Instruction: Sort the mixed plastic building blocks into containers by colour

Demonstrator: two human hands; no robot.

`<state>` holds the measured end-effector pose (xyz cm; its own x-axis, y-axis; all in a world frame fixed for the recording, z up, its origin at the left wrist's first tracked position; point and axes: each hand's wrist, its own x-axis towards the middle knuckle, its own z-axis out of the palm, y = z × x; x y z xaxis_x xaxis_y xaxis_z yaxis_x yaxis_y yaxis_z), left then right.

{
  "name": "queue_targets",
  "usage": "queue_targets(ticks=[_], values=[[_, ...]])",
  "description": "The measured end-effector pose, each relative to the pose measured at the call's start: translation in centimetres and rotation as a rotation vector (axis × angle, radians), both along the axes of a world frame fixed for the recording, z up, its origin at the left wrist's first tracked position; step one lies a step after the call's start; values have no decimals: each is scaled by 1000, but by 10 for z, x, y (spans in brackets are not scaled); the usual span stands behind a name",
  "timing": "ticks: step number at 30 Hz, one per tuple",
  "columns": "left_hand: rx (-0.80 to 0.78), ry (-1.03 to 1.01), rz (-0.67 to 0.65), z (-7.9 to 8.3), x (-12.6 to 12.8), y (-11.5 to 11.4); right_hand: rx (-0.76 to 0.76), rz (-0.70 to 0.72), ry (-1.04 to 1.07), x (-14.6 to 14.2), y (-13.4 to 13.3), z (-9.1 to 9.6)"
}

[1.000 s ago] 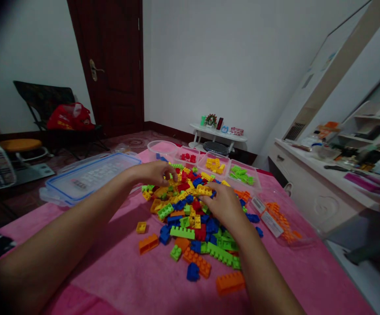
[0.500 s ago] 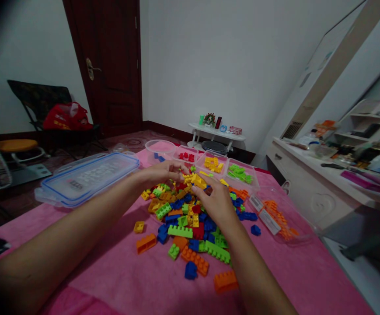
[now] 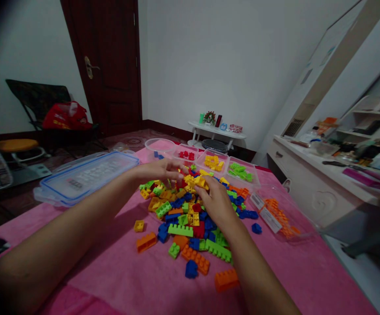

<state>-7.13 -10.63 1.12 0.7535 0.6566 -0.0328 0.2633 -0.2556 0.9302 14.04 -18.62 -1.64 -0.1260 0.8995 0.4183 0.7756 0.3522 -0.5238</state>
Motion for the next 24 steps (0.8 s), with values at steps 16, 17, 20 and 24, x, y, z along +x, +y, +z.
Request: queue_targets(ticks=[16, 17, 20, 24], values=[[314, 299, 84, -14, 0, 7, -241, 11, 449, 8, 1, 6], [219, 183, 125, -16, 3, 8, -268, 30, 527, 7, 1, 7], [-16, -139, 263, -30, 15, 9, -353, 46, 796, 4, 0, 5], [-155, -324, 416, -57, 30, 14, -439, -6, 1032, 7, 5, -3]])
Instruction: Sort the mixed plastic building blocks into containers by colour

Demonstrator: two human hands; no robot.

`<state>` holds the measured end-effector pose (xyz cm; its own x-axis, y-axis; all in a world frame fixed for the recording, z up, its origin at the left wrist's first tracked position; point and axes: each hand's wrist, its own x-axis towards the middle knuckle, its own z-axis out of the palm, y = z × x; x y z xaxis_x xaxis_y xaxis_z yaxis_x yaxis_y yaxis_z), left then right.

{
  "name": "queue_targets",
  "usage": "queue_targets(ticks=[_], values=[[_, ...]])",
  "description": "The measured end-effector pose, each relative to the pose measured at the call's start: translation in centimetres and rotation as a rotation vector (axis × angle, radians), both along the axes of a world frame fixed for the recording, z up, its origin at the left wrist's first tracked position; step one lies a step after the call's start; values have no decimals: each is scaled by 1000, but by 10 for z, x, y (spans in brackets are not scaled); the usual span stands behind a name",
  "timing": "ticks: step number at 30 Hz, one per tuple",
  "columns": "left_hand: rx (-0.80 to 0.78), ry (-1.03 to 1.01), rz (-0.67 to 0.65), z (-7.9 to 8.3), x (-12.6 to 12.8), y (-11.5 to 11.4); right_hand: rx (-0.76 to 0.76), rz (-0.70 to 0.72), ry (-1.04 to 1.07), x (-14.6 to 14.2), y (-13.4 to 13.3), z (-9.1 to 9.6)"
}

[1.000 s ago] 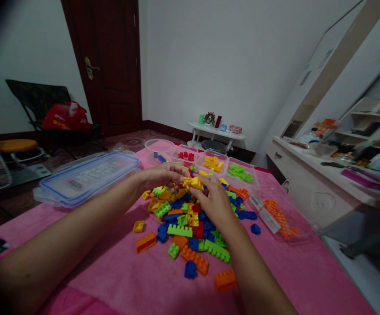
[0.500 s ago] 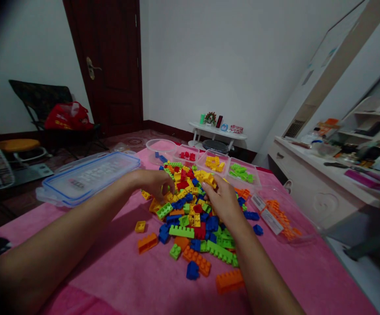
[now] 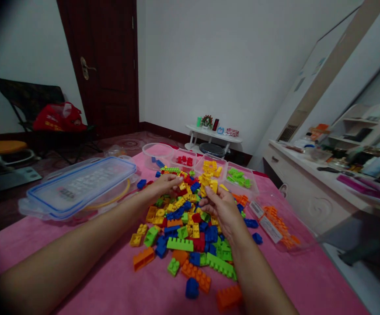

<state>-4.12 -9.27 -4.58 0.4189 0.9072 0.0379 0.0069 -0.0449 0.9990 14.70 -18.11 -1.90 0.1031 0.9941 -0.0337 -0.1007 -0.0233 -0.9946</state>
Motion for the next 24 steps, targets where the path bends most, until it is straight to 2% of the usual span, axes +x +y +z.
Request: queue_targets(ticks=[4, 6, 8, 11, 14, 16, 18, 21, 24], values=[[-72, -58, 19, -9, 3, 3, -105, 3, -103, 13, 29, 3], [-79, -68, 10, -8, 3, 2, -121, -23, -291, 19, 53, 13], [-81, -73, 3, -6, 2, 1, -104, -95, -578, 25, 79, 26], [-97, -72, 7, -5, 2, 0, -50, -201, -737, 33, 113, 45], [-115, -74, -7, -7, 2, 1, 160, -370, -988, 36, 129, 52], [-124, -60, -27, -10, 2, 3, 318, -418, -1197, 32, 128, 47], [-116, -34, -33, -15, 3, 5, 394, -318, -1305, 23, 117, 37], [-84, 5, -28, -21, 4, 9, 426, -98, -1302, 3, 90, 20], [-65, 13, -35, -20, 4, 8, 403, -21, -1187, -15, 61, 10]])
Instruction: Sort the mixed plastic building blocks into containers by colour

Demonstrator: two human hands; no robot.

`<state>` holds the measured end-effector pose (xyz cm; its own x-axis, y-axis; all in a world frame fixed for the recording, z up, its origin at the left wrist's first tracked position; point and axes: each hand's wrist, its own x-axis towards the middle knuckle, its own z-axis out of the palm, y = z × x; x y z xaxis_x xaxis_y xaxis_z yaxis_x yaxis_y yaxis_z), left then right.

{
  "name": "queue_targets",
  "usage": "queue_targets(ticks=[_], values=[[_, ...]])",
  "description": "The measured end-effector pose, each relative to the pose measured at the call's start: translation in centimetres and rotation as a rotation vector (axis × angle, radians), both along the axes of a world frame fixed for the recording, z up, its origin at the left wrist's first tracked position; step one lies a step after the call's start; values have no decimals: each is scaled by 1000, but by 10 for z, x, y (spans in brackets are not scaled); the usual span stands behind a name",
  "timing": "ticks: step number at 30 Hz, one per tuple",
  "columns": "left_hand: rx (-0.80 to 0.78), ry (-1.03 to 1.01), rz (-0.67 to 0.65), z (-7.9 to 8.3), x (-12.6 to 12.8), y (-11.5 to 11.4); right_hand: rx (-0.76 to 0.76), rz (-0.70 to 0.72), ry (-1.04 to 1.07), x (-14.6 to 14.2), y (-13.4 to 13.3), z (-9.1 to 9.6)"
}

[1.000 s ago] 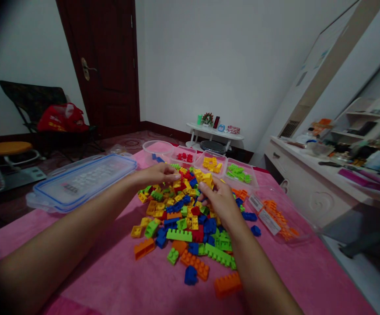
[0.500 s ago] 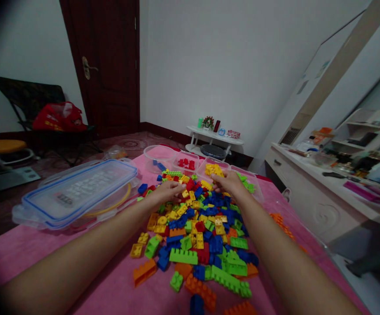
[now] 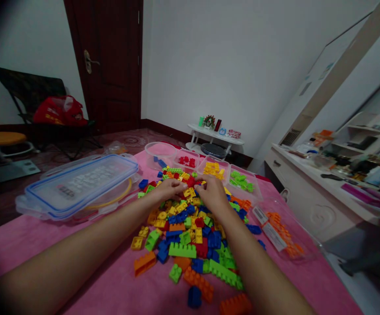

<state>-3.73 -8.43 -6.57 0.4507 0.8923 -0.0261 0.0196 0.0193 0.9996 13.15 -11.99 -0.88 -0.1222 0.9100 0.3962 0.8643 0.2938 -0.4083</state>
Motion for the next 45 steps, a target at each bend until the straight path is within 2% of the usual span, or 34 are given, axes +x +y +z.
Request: queue_targets(ticks=[4, 7, 11, 14, 16, 18, 21, 25, 28, 32, 36, 38, 45], values=[[55, 24, -12, 10, 2, -8, -37, 40, 155, -15, -28, -6], [234, 124, -12, 17, 8, -17, -46, 31, 190, -19, -38, -12], [503, 390, -19, 34, 8, -26, -40, 40, 227, -8, -43, -15], [639, 687, -166, 57, -10, -29, -93, 17, 286, 9, -42, -13], [649, 893, -304, 73, -26, -29, -73, -5, 318, 20, -40, -10], [599, 1082, -406, 81, -37, -31, -40, -8, 345, 27, -40, -7], [548, 1212, -469, 78, -38, -36, -22, -4, 382, 30, -42, -2], [609, 1239, -459, 64, -28, -37, -6, 39, 317, 25, -46, 1], [615, 1167, -435, 60, -30, -29, 25, 54, 248, 19, -49, 0], [657, 974, -385, 63, -36, -20, -5, 69, 201, 9, -51, -3], [607, 835, -283, 64, -30, -21, -25, 83, 174, 0, -54, -5], [610, 820, -286, 63, -27, -23, -12, 89, 168, -3, -55, -5], [768, 874, -290, 68, -23, -29, 16, 69, 158, 0, -54, -6]])
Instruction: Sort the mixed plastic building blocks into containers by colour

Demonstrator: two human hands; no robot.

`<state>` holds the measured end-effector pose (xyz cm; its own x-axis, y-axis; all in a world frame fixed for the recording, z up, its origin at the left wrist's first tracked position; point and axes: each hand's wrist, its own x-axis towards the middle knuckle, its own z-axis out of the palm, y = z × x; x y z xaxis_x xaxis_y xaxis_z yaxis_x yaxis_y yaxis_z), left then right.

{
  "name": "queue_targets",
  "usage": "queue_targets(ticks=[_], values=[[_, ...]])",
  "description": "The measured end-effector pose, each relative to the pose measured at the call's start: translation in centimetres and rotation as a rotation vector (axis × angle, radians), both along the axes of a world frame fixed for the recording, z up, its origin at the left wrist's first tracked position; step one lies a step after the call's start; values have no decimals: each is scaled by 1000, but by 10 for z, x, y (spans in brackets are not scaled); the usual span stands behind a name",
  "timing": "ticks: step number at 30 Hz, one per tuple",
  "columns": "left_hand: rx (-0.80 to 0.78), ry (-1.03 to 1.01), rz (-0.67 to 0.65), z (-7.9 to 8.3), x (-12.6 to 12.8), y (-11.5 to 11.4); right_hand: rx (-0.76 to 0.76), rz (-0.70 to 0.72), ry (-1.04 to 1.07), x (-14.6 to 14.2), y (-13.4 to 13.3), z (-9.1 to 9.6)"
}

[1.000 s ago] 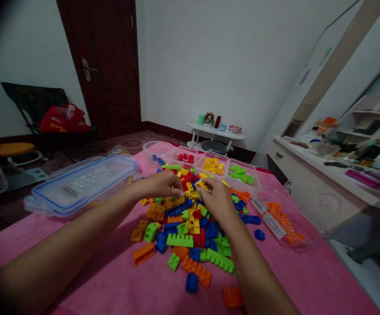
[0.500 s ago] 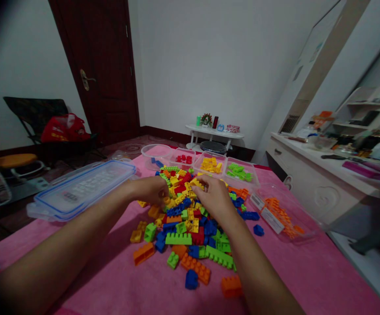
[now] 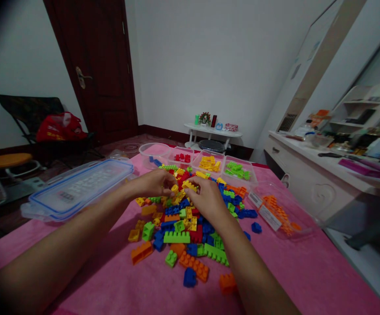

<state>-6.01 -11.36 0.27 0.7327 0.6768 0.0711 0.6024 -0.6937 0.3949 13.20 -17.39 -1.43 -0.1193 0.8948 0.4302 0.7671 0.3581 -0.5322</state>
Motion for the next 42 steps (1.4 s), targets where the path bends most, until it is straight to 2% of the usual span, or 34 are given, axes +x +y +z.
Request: queue_targets(ticks=[4, 6, 12, 14, 17, 19, 23, 28, 30, 35, 39, 42], values=[[-84, 124, -92, -1, 2, -8, -4, -10, -6, -1, -1, 3], [-69, 145, -112, -4, 5, -11, -9, 0, -8, -2, -2, 4], [-38, 60, -76, -16, 14, -10, -37, 40, 10, -2, -2, 3], [-148, -41, -25, -18, 15, -8, -31, 29, 18, -1, -1, 3], [-512, -275, 29, -18, 16, -6, -47, 20, 63, 0, 0, 1], [-705, -424, 20, -17, 16, -6, -94, 42, 157, 1, 1, 0], [-855, -600, -26, -20, 18, -6, -188, 122, 368, 0, 1, 0], [-975, -722, -62, -28, 25, -6, -49, 106, 239, 1, 2, 1], [-990, -735, -33, -29, 26, -5, -70, 72, 251, 2, 2, 2], [-927, -865, 121, -30, 27, -2, -252, 80, 481, 2, -2, 8], [-813, -856, 109, -33, 33, -5, -380, 210, 473, -8, -7, 8], [-740, -832, 100, -34, 38, -8, -394, 241, 484, -14, -8, 5]])
